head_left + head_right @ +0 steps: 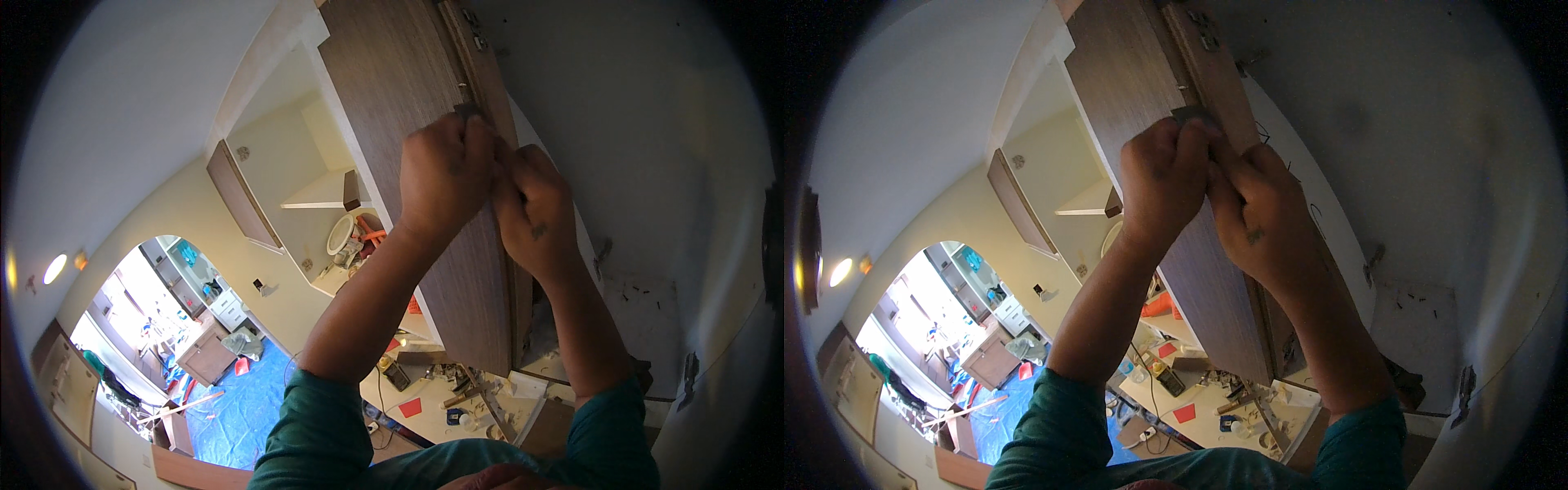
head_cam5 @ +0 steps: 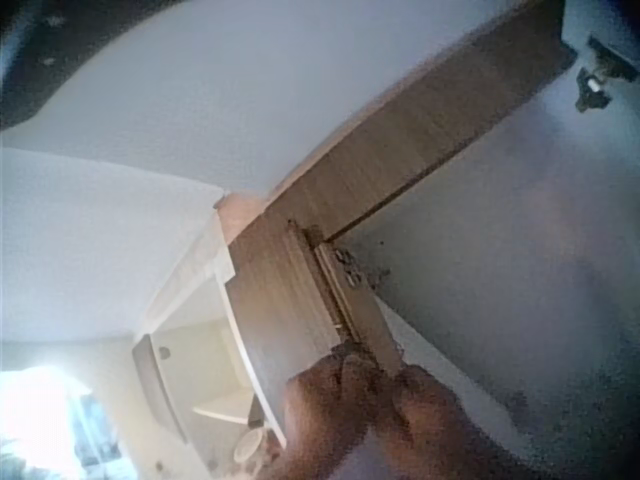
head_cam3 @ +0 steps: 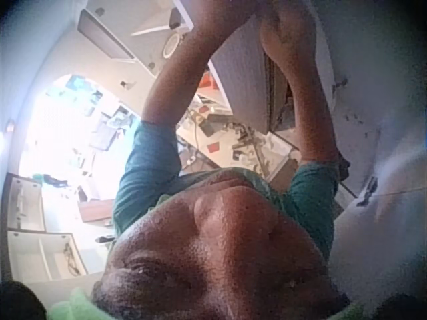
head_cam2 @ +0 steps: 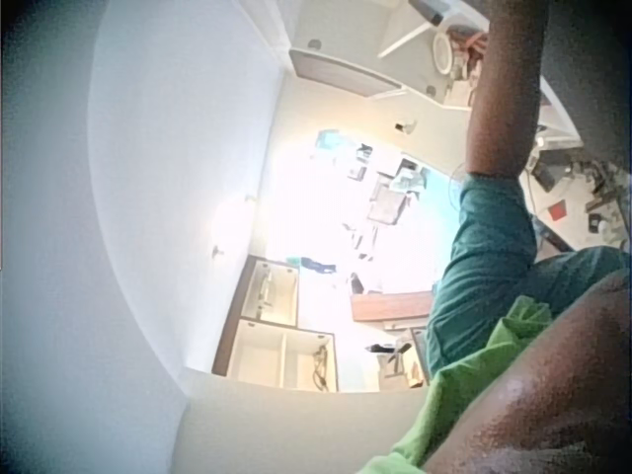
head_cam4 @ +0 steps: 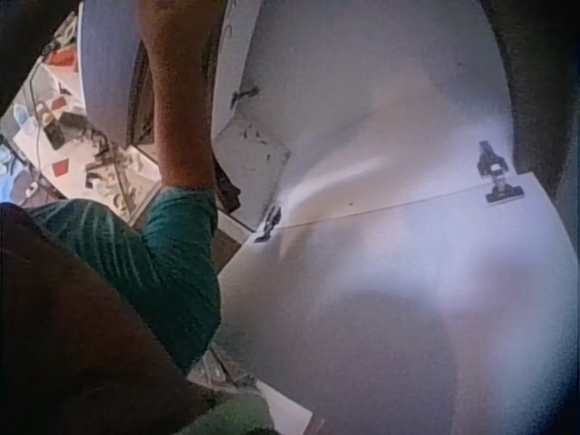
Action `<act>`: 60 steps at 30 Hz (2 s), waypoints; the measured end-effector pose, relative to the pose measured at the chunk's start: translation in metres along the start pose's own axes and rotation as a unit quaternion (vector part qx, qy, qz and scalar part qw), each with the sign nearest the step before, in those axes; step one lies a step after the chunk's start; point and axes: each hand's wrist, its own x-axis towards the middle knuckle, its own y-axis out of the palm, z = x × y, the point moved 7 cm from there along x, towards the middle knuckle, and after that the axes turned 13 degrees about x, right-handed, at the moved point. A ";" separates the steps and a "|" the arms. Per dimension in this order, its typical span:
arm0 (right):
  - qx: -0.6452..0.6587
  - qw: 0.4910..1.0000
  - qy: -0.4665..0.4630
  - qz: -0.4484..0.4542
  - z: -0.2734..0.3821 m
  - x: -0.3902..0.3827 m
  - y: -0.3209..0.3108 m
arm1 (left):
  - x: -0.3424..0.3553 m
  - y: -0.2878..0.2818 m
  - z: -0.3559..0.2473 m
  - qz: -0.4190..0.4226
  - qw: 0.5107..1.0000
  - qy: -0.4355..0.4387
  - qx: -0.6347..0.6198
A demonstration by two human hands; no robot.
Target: The person uses a utility knife to trim the edge of a wooden cabinet door. They repeatedly scrape and shave the edge to remove excess material, holding the door steady with the other hand.
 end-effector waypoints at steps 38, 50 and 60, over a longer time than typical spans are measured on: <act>-0.010 0.999 -0.030 -0.014 0.003 0.022 0.001 | 0.023 -0.006 0.000 -0.012 0.999 -0.009 0.043; 0.094 0.993 0.053 -0.057 -0.006 -0.005 -0.030 | 0.041 -0.050 0.006 -0.088 0.988 0.122 0.024; 0.393 0.850 0.352 0.006 -0.047 -0.187 -0.084 | 0.057 -0.045 -0.018 -0.061 0.789 0.493 0.361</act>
